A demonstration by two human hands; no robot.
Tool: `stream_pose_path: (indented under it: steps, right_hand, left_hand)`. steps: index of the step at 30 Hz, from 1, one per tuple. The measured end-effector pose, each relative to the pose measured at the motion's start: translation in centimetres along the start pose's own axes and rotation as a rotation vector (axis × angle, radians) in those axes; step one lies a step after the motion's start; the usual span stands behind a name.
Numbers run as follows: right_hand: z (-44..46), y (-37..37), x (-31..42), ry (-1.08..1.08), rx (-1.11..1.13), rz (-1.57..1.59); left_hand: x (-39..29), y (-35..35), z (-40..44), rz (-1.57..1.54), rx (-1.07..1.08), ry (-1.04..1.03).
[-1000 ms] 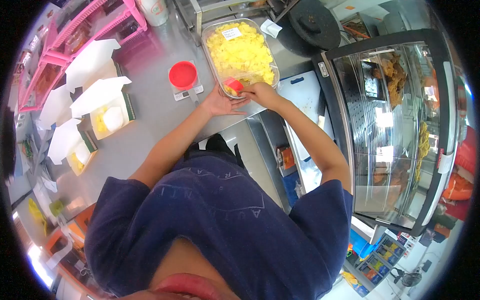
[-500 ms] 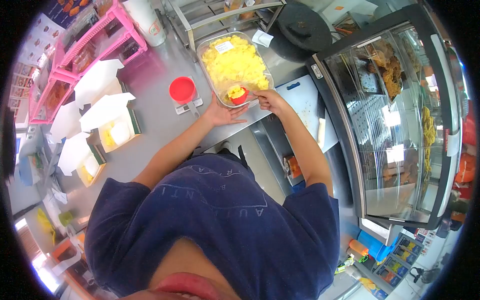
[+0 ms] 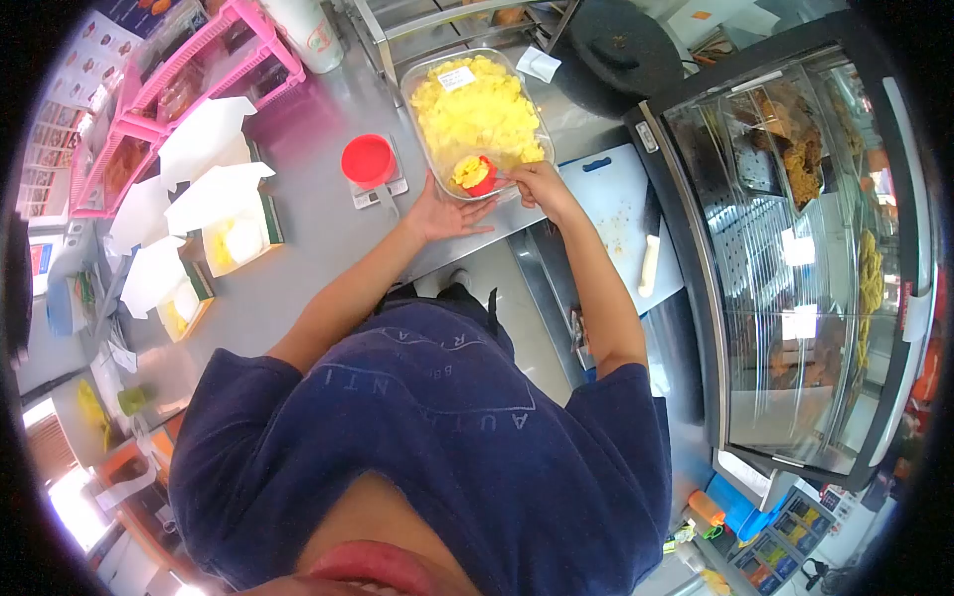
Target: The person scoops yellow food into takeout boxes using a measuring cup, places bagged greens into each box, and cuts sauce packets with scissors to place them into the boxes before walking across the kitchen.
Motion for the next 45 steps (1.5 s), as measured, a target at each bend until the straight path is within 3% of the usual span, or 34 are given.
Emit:
stream_pose_path:
  steps: [10, 13, 16, 19, 24, 25, 26, 29, 32, 34, 35, 36, 37, 38, 39, 40, 41, 43, 45]
  right_hand:
    - [-1.8, 0.3, -2.1, 0.068, -0.086, 0.16]
    - [-2.6, -0.6, -0.3, 0.115, -0.153, -0.056]
    - [-2.1, -2.8, 2.5, 0.263, -0.312, -0.608]
    - [-0.8, -3.2, 3.5, 0.258, -0.237, -0.69]
    - [-1.0, -0.3, 1.6, 0.067, -0.153, -0.296]
    - [-1.3, 0.5, 0.6, 0.114, -0.149, -0.213]
    - [-1.7, 0.9, 0.3, 0.164, -0.13, -0.135]
    - [-2.9, -0.2, 2.1, 0.127, -0.094, -0.009]
    - [-3.3, -4.8, 6.5, 0.198, 0.0, -0.103]
    - [-2.5, -8.6, 8.8, 0.238, 0.098, -0.113]
    - [-2.2, -10.9, 9.8, 0.264, 0.153, -0.114]
    - [-1.7, -13.5, 10.8, 0.273, 0.206, -0.1]
    - [-1.3, -16.3, 11.6, 0.282, 0.256, -0.087]
    - [-0.9, -19.4, 12.4, 0.293, 0.303, -0.076]
    - [-0.7, -22.9, 13.4, 0.298, 0.367, -0.066]
    - [-0.5, -26.6, 14.4, 0.304, 0.429, -0.058]
    - [-0.2, -30.2, 15.0, 0.31, 0.489, -0.051]
    - [1.1, -37.2, 16.2, 0.325, 0.574, -0.098]
    - [2.5, -44.2, 17.1, 0.316, 0.612, -0.173]
  left_hand:
    - [0.1, 0.8, 0.4, -0.044, 0.0, -0.004]
    - [0.2, 0.5, 0.4, -0.008, -0.013, -0.022]
    - [0.3, 0.3, 0.3, -0.003, 0.015, -0.027]
    - [0.2, 0.2, 0.2, -0.027, 0.025, -0.015]
    - [0.4, 0.9, -0.6, -0.043, -0.007, -0.011]
    - [0.7, 1.0, -1.2, -0.07, -0.013, -0.011]
    - [1.2, 0.0, -2.2, -0.027, -0.157, -0.037]
    - [2.4, -1.0, -6.0, 0.044, -0.291, 0.012]
    - [1.3, -5.7, -14.4, 0.449, -0.147, -0.413]
    - [-3.0, -5.5, -21.8, 0.852, -0.509, -0.925]
    - [-4.0, -7.1, -26.5, 1.039, -0.742, -1.289]
    - [-8.1, -3.5, -31.7, 1.157, -0.808, -1.6]
    - [-8.7, -5.0, -38.0, 1.291, -1.083, -1.737]
    - [-9.7, -6.1, -42.3, 1.041, -1.217, -1.876]
    - [-12.4, -3.8, -48.3, 1.164, -1.387, -2.005]
    - [-12.9, -4.1, -52.7, 1.308, -1.703, -1.964]
    - [-15.1, -1.1, -57.5, 1.444, -1.856, -1.813]
    - [-19.1, 7.4, -65.0, 1.706, -2.171, -1.283]
    - [-19.4, 8.2, -68.4, 1.529, -1.751, -1.208]
Point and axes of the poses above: each hand's wrist, its own z-axis towards the middle knuckle, its own y-axis out of the back of the hand, x = y × z, the point moved 1 cm from there along z, towards the middle knuckle, and after that the axes turned 3 degrees about y, right-handed, at the moved point
